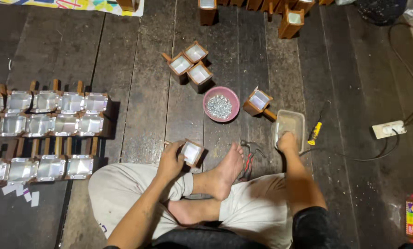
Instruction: The person is assembling wooden boxes by inserting metal components and securing them with screws using a power drill and pliers.
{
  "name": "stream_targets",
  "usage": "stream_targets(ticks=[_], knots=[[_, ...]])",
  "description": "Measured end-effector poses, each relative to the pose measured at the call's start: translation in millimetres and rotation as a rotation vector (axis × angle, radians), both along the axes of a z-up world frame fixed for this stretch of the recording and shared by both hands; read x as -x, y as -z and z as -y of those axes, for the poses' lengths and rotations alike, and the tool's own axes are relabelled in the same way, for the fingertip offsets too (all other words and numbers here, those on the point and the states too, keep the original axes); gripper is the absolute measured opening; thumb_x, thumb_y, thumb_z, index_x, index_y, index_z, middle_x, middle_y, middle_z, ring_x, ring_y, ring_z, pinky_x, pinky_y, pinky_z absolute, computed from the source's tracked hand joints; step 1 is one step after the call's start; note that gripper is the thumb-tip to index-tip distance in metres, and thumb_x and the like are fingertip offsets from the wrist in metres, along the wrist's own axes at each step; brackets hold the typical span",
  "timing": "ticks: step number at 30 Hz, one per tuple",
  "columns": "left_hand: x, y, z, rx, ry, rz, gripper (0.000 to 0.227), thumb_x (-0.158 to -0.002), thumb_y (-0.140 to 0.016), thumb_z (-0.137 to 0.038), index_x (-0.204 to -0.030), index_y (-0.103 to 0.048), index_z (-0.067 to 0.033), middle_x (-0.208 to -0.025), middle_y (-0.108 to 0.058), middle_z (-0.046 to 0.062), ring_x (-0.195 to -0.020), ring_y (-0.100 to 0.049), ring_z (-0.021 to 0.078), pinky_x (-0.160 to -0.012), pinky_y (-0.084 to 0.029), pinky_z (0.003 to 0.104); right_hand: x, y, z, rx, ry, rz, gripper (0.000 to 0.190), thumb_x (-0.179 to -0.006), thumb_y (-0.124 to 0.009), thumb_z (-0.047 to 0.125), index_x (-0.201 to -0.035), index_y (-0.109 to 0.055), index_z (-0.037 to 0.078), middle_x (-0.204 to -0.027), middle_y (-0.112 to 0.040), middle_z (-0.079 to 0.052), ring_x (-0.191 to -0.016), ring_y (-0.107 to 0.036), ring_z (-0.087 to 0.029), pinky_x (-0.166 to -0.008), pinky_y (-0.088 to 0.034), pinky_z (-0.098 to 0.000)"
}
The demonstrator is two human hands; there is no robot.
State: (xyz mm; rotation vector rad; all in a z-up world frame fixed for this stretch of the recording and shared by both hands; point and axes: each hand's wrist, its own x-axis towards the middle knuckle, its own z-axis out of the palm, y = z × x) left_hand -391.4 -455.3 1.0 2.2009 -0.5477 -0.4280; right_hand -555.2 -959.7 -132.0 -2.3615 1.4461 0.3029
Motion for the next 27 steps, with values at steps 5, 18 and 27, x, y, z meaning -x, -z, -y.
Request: stream_targets(ticks=[5,18,27], knots=[[1.7,-5.5,-1.1,-0.123,0.043,-0.086,0.066,-0.087,-0.065,-0.007,-0.149,-0.049,-0.0215,-0.117,-0.062,0.021,-0.118,-0.062,0.0447,-0.102,-0.052,0.053,-4.8,-28.6,-13.5,-0.010,-0.037,-0.046,0.030,-0.094,-0.061,0.023,-0.117,-0.078,0.011,-0.114,-0.076,-0.021,-0.113,-0.070,-0.040,-0.089,-0.059,-0.0544],[21.6,-9.1,3.3,-0.257,-0.049,-0.279,0.047,-0.096,-0.062,-0.034,-0.137,-0.050,-0.0149,-0.128,-0.062,0.023,-0.125,-0.062,0.0429,-0.103,-0.050,0.054,5.0,-28.4,-9.7,0.068,-0.246,-0.085,0.034,-0.092,-0.063,0.018,-0.121,-0.075,0.005,-0.117,-0.069,-0.024,-0.114,-0.069,-0.042,-0.094,-0.057,-0.0542],[11.4,11.1,9.1,-0.089,0.057,-0.102,0.042,-0.090,-0.064,-0.011,-0.131,-0.062,-0.0052,-0.119,-0.062,0.023,-0.120,-0.062,0.0482,-0.100,-0.052,0.056,19.9,-37.6,0.0,0.504,-0.309,0.447,0.031,-0.107,-0.053,0.008,-0.085,-0.066,-0.010,-0.075,-0.063,-0.033,-0.085,-0.068,-0.052,-0.075,-0.054,-0.0578]])
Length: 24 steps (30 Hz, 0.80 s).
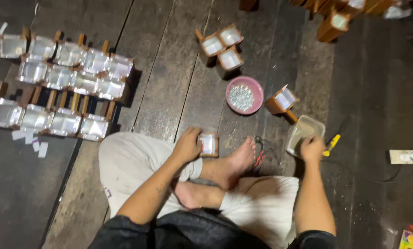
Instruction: The person is assembling wooden boxes by inserting metal components and securing them with screws using a power drill and pliers.
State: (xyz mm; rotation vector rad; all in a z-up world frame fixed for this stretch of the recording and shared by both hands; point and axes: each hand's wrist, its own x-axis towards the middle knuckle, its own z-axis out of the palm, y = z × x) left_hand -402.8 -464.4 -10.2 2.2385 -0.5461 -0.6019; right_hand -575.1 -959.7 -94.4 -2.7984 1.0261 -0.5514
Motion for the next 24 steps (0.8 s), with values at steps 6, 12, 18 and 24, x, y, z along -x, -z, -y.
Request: stream_targets(ticks=[6,12,18,24], knots=[[-3.5,-0.6,0.2,0.192,-0.012,0.047,0.045,-0.083,-0.073,-0.009,-0.127,-0.064,-0.0050,-0.112,-0.067,0.023,-0.115,-0.065,0.0461,-0.102,-0.051,0.053,-28.7,-55.5,-102.1,-0.519,-0.213,0.247,0.018,-0.094,-0.064,-0.004,-0.111,-0.072,-0.004,-0.091,-0.071,-0.026,-0.090,-0.070,-0.041,-0.082,-0.055,-0.0459],[-3.9,19.0,0.1,0.165,-0.022,0.004,0.044,-0.081,-0.075,-0.010,-0.124,-0.068,-0.0087,-0.110,-0.067,0.018,-0.112,-0.067,0.0410,-0.100,-0.053,0.049,-92.1,-126.4,-264.6,-0.754,-0.622,0.031,0.024,-0.089,-0.071,0.005,-0.113,-0.072,0.000,-0.097,-0.075,-0.026,-0.098,-0.071,-0.046,-0.084,-0.056,-0.0532],[-2.5,19.0,-4.4,0.119,-0.065,-0.022,0.043,-0.084,-0.068,-0.011,-0.127,-0.065,-0.0050,-0.116,-0.062,0.021,-0.114,-0.065,0.0446,-0.098,-0.054,0.055,-136.3,-105.7,-282.9,-0.603,-0.860,0.003,0.012,-0.087,-0.077,0.010,-0.098,-0.079,0.012,-0.086,-0.074,-0.010,-0.092,-0.067,-0.033,-0.086,-0.054,-0.0430],[-6.8,13.1,-0.9,0.079,-0.029,-0.015,0.045,-0.083,-0.070,-0.013,-0.127,-0.065,-0.0050,-0.116,-0.062,0.018,-0.114,-0.066,0.0434,-0.093,-0.056,0.058,-142.2,-87.7,-294.6,-0.631,-0.873,-0.028,0.011,-0.086,-0.078,0.013,-0.097,-0.079,0.012,-0.086,-0.074,-0.009,-0.096,-0.066,-0.032,-0.087,-0.053,-0.0441]])
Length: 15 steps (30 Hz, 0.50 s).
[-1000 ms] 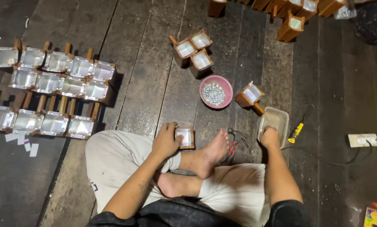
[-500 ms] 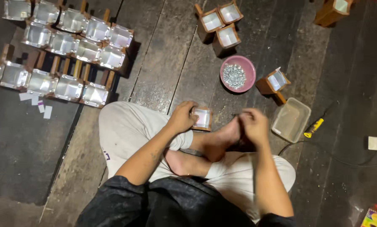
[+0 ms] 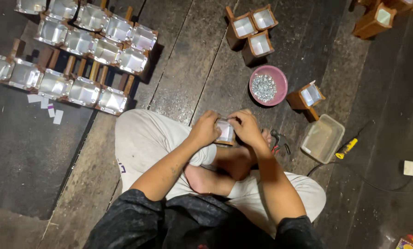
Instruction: The person is assembling wooden boxes by inserting metal components and securing them with screws using a power drill and pliers.
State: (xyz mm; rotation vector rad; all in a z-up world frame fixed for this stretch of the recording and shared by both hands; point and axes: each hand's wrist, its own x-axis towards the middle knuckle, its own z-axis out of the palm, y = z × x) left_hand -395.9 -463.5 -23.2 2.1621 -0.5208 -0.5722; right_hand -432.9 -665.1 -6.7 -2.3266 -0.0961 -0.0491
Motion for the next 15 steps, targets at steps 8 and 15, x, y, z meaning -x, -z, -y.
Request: stream_targets(ticks=[8,15], knots=[[-2.9,5.9,-2.6,0.020,0.004,0.012,0.045,-0.080,-0.069,-0.013,-0.123,-0.066,-0.0029,-0.109,-0.063,0.018,-0.109,-0.068,0.0428,-0.091,-0.058,0.051,5.8,3.2,-12.6,0.074,-0.018,-0.011,0.011,-0.092,-0.073,0.016,-0.099,-0.078,0.010,-0.089,-0.064,-0.012,-0.097,-0.060,-0.035,-0.091,-0.050,-0.0449],[3.3,-26.9,-10.9,-0.024,0.033,0.165,0.045,-0.083,-0.068,-0.014,-0.128,-0.067,-0.0099,-0.115,-0.064,0.014,-0.117,-0.065,0.0372,-0.095,-0.056,0.049,13.7,20.8,-19.0,-0.084,0.044,-0.013,0.011,-0.095,-0.072,0.017,-0.101,-0.077,0.010,-0.087,-0.062,-0.013,-0.091,-0.066,-0.038,-0.084,-0.053,-0.0448]])
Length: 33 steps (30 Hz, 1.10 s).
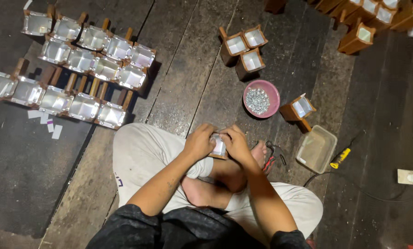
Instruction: The person is assembling wooden boxes by inserting metal components and securing them with screws using a power drill and pliers.
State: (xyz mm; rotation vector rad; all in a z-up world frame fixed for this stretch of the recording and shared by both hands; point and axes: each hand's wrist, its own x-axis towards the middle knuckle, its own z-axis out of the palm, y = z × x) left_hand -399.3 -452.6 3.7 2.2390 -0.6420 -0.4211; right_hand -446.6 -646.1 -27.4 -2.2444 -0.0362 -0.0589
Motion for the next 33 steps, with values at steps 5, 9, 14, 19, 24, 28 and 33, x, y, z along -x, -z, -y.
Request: stream_targets(ticks=[5,9,14,19,24,28,33], knots=[[-8.9,1.2,-0.3,0.054,0.113,0.215,0.013,-0.085,-0.067,-0.015,-0.096,-0.071,-0.0128,-0.093,-0.067,0.009,-0.099,-0.066,0.0327,-0.085,-0.056,0.042,-0.9,12.3,9.6,-0.035,0.030,-0.001,0.011,-0.092,-0.075,0.017,-0.099,-0.078,0.010,-0.084,-0.064,-0.013,-0.088,-0.069,-0.037,-0.080,-0.054,-0.0432],[-7.2,17.8,1.2,0.049,0.144,0.290,0.003,-0.087,-0.065,-0.012,-0.086,-0.068,-0.0120,-0.090,-0.068,0.008,-0.095,-0.065,0.0303,-0.081,-0.056,0.037,5.1,-8.0,6.5,0.011,0.004,0.014,0.012,-0.091,-0.074,0.018,-0.101,-0.077,0.011,-0.084,-0.065,-0.015,-0.088,-0.069,-0.041,-0.078,-0.055,-0.0482],[-4.2,13.6,1.5,0.059,0.118,0.282,0.006,-0.089,-0.065,-0.012,-0.090,-0.070,-0.0093,-0.101,-0.069,0.011,-0.097,-0.066,0.0330,-0.082,-0.058,0.039,15.6,-18.2,2.1,0.034,0.000,0.044,0.017,-0.087,-0.078,0.013,-0.103,-0.077,0.008,-0.090,-0.069,-0.014,-0.092,-0.071,-0.040,-0.082,-0.056,-0.0461],[-9.8,30.8,0.2,0.124,0.145,0.249,0.005,-0.089,-0.064,-0.011,-0.090,-0.069,-0.0090,-0.094,-0.067,0.012,-0.092,-0.068,0.0358,-0.081,-0.058,0.041,15.0,-6.1,-2.5,0.000,0.080,0.069,0.010,-0.089,-0.077,0.012,-0.098,-0.078,0.008,-0.090,-0.071,-0.012,-0.091,-0.073,-0.036,-0.081,-0.056,-0.0420],[-11.7,19.5,-7.5,0.097,0.152,0.283,0.007,-0.089,-0.064,-0.009,-0.094,-0.068,-0.0071,-0.098,-0.066,0.014,-0.095,-0.068,0.0363,-0.082,-0.058,0.041,9.5,-7.2,-9.2,-0.002,0.125,0.057,0.012,-0.088,-0.078,0.015,-0.098,-0.078,0.008,-0.089,-0.071,-0.012,-0.087,-0.073,-0.035,-0.077,-0.057,-0.0414],[-15.1,11.6,-4.7,0.094,0.141,0.259,0.015,-0.092,-0.063,-0.010,-0.103,-0.072,-0.0107,-0.100,-0.067,0.012,-0.097,-0.068,0.0343,-0.086,-0.057,0.040,4.6,-2.3,-6.7,-0.004,0.115,0.052,0.011,-0.088,-0.078,0.013,-0.097,-0.077,0.007,-0.088,-0.070,-0.014,-0.086,-0.072,-0.036,-0.075,-0.056,-0.0424],[-14.3,-12.9,0.1,0.292,0.105,0.139,0.025,-0.092,-0.062,-0.002,-0.114,-0.073,-0.0041,-0.101,-0.070,0.022,-0.099,-0.066,0.0459,-0.092,-0.054,0.052,2.8,-1.2,-3.7,0.026,0.112,0.012,0.012,-0.087,-0.077,0.012,-0.095,-0.075,0.003,-0.083,-0.066,-0.017,-0.083,-0.070,-0.042,-0.074,-0.055,-0.0472]])
